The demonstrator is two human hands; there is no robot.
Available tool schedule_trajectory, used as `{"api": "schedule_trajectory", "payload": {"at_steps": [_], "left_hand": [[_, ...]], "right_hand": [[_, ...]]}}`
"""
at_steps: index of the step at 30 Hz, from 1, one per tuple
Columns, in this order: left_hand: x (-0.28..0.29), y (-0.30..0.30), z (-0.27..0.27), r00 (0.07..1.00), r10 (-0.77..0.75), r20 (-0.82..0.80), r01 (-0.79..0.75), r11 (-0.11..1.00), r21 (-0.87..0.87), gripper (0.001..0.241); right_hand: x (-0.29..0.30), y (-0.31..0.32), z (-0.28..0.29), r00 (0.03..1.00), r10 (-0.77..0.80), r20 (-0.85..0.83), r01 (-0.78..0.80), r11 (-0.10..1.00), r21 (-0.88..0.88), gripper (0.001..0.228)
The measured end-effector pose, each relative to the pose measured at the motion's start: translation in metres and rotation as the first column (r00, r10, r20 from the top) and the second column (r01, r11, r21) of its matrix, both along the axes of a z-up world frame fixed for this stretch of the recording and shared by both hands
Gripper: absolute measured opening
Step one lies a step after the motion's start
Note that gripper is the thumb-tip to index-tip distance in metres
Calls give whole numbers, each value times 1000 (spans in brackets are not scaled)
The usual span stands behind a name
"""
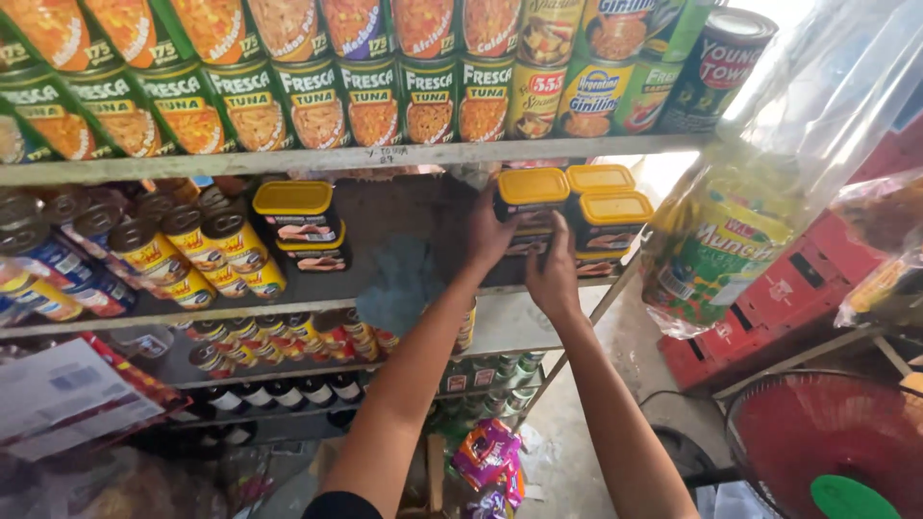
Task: Organizing and cleaning various canned goods on a grocery store shelf.
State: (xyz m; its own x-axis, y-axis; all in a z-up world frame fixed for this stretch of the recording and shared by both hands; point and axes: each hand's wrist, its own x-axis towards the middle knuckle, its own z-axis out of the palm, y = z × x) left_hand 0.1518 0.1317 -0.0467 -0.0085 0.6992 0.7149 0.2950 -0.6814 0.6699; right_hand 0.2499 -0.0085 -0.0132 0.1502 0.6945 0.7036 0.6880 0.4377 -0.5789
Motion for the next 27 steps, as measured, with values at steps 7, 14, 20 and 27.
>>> {"api": "schedule_trajectory", "payload": {"at_steps": [7,14,20,27], "left_hand": [[-90,-44,30,956,-275,103,278,960,-18,68],[-207,-73,-11,854,-403,330,486,844,-227,65],[-286,-112,-2,979,-117,166,145,975,-170,63],[-308,-143,-25,964,265,0,-255,928,-271,71]], "right_hand": [[-40,-14,19,999,-39,12,38,994,106,72],[-119,-2,5,909,371,-189,-370,928,42,68],[-202,20,-16,838,417,-352,-480,870,-111,58],[-263,47,-48,921,352,-169,-352,935,29,63]]}}
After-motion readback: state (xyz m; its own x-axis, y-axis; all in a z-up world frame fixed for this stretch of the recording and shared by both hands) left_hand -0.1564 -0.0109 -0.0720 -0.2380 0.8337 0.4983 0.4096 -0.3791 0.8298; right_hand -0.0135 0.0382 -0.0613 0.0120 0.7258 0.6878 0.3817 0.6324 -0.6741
